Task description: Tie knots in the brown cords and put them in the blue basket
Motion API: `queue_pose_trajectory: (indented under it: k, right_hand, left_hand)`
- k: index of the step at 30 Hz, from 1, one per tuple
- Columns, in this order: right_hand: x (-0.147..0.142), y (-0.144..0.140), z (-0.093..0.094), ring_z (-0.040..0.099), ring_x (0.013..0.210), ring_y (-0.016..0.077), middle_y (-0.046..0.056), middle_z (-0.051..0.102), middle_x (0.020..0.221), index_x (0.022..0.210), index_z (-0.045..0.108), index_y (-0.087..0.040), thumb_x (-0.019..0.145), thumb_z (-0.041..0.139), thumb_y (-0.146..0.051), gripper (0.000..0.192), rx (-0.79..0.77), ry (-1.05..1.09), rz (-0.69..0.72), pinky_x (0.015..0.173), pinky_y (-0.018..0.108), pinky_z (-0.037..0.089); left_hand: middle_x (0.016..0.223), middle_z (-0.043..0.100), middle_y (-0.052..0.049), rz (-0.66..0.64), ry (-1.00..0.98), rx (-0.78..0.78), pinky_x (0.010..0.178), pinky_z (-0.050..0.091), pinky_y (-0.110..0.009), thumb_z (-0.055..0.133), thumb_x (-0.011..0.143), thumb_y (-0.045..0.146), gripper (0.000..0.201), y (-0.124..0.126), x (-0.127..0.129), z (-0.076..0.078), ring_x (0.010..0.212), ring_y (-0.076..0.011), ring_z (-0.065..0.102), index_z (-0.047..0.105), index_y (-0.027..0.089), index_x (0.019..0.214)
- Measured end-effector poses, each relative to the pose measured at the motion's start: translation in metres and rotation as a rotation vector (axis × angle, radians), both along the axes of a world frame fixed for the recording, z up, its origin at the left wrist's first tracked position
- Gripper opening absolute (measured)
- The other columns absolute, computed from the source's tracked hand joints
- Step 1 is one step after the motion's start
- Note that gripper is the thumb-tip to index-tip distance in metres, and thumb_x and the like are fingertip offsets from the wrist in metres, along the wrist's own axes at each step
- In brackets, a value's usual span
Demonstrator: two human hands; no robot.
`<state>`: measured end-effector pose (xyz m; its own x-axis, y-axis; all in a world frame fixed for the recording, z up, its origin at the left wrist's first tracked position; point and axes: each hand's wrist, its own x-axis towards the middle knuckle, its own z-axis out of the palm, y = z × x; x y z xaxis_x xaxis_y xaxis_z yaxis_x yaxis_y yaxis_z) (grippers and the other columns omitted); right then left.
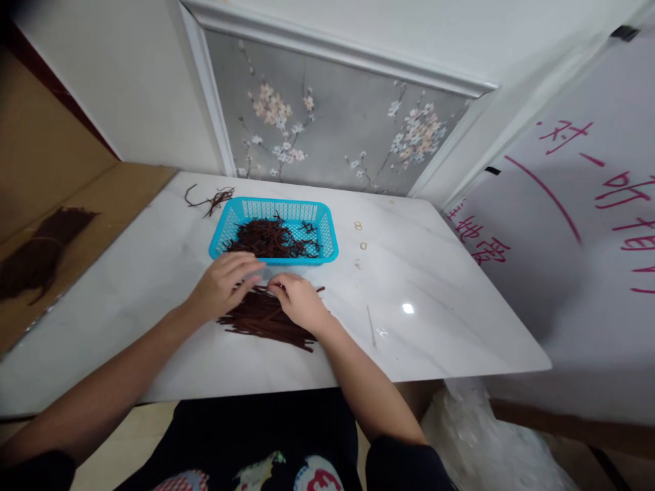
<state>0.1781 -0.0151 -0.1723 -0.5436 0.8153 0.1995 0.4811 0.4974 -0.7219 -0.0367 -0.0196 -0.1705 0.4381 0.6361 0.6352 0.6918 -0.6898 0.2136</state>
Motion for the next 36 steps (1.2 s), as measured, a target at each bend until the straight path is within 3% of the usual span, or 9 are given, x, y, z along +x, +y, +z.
queue_pose_trajectory:
  k: [4, 10, 14, 20, 24, 27, 29, 32, 36]
  right_hand:
    - [0.001, -0.001, 0.003, 0.066, 0.088, 0.0186, 0.006, 0.073, 0.096, 0.099, 0.065, -0.02, 0.098, 0.048, -0.023, 0.017, 0.006, 0.032, -0.015, 0.083, 0.031, 0.048]
    - [0.002, -0.002, 0.005, 0.066, 0.091, 0.02, 0.006, 0.074, 0.098, 0.098, 0.067, -0.021, 0.098, 0.051, -0.027, 0.017, 0.077, 0.09, -0.048, 0.085, 0.032, 0.048]
    - [0.003, -0.002, 0.006, 0.067, 0.095, 0.0211, 0.007, 0.075, 0.101, 0.101, 0.07, -0.022, 0.097, 0.054, -0.028, 0.018, 0.077, 0.123, -0.041, 0.088, 0.034, 0.049]
    - [0.005, -0.001, 0.007, 0.071, 0.091, 0.0213, 0.005, 0.077, 0.096, 0.095, 0.069, -0.023, 0.094, 0.057, -0.029, 0.013, -0.145, 0.172, -0.039, 0.085, 0.035, 0.05]
    - [0.002, -0.002, 0.005, 0.07, 0.085, 0.019, 0.004, 0.076, 0.089, 0.097, 0.064, -0.021, 0.095, 0.056, -0.035, 0.016, -0.346, 0.356, -0.012, 0.078, 0.032, 0.05]
    - [-0.001, -0.002, 0.002, 0.068, 0.096, 0.0201, 0.007, 0.074, 0.105, 0.095, 0.066, -0.021, 0.092, 0.059, -0.04, 0.02, -0.348, 0.396, -0.041, 0.081, 0.032, 0.049]
    - [-0.001, -0.002, 0.002, 0.065, 0.105, 0.0212, 0.008, 0.07, 0.118, 0.093, 0.068, -0.022, 0.091, 0.06, -0.041, 0.02, -0.298, 0.397, -0.078, 0.084, 0.033, 0.049]
    - [0.001, 0.0, 0.003, 0.064, 0.099, 0.0201, 0.006, 0.07, 0.107, 0.092, 0.067, -0.022, 0.091, 0.06, -0.042, 0.021, -0.228, 0.444, -0.172, 0.085, 0.033, 0.049]
    - [0.007, 0.005, 0.009, 0.064, 0.084, 0.0175, 0.003, 0.07, 0.088, 0.093, 0.065, -0.022, 0.09, 0.062, -0.042, 0.021, -0.201, 0.683, -0.351, 0.084, 0.033, 0.051]
  left_hand:
    - [0.094, 0.073, -0.006, -0.017, 0.091, 0.026, 0.089, 0.046, -0.04, 0.052, 0.096, 0.02, 0.017, -0.012, 0.01, 0.0, 0.095, -0.0222, 0.063, 0.069, 0.017, 0.099]
    - [0.088, 0.073, -0.005, -0.059, 0.092, -0.023, 0.077, 0.045, -0.035, 0.053, 0.097, 0.022, 0.017, -0.01, 0.004, -0.001, 0.081, -0.0191, 0.062, 0.069, 0.016, 0.096]
    - [0.091, 0.074, -0.006, -0.029, 0.03, -0.105, 0.078, 0.046, -0.035, 0.054, 0.097, 0.026, 0.019, -0.007, -0.002, -0.003, 0.084, -0.0199, 0.064, 0.071, 0.017, 0.098]
    - [0.09, 0.074, -0.004, 0.028, -0.295, -0.522, 0.075, 0.05, -0.027, 0.061, 0.091, 0.036, 0.019, -0.012, -0.001, 0.007, 0.086, -0.0182, 0.067, 0.073, 0.02, 0.093]
    - [0.084, 0.074, -0.004, 0.058, -0.639, -0.868, 0.065, 0.053, -0.024, 0.072, 0.08, 0.045, 0.028, -0.017, 0.008, 0.011, 0.069, -0.0144, 0.065, 0.073, 0.018, 0.089]
    - [0.073, 0.071, -0.002, 0.048, -0.807, -1.053, 0.056, 0.05, -0.022, 0.078, 0.073, 0.045, 0.03, -0.017, 0.012, 0.008, 0.059, -0.0121, 0.06, 0.074, 0.017, 0.084]
    - [0.067, 0.069, -0.002, 0.058, -0.882, -1.109, 0.055, 0.049, -0.022, 0.08, 0.07, 0.041, 0.027, -0.016, 0.012, 0.005, 0.058, -0.0122, 0.061, 0.073, 0.017, 0.08]
    - [0.061, 0.066, -0.001, 0.115, -0.907, -1.152, 0.055, 0.048, -0.022, 0.078, 0.07, 0.036, 0.022, -0.013, 0.008, 0.002, 0.056, -0.0123, 0.06, 0.07, 0.016, 0.074]
    - [0.06, 0.063, 0.0, 0.175, -0.663, -1.065, 0.055, 0.046, -0.025, 0.07, 0.075, 0.036, 0.019, -0.011, 0.0, 0.002, 0.055, -0.0136, 0.058, 0.066, 0.017, 0.073]
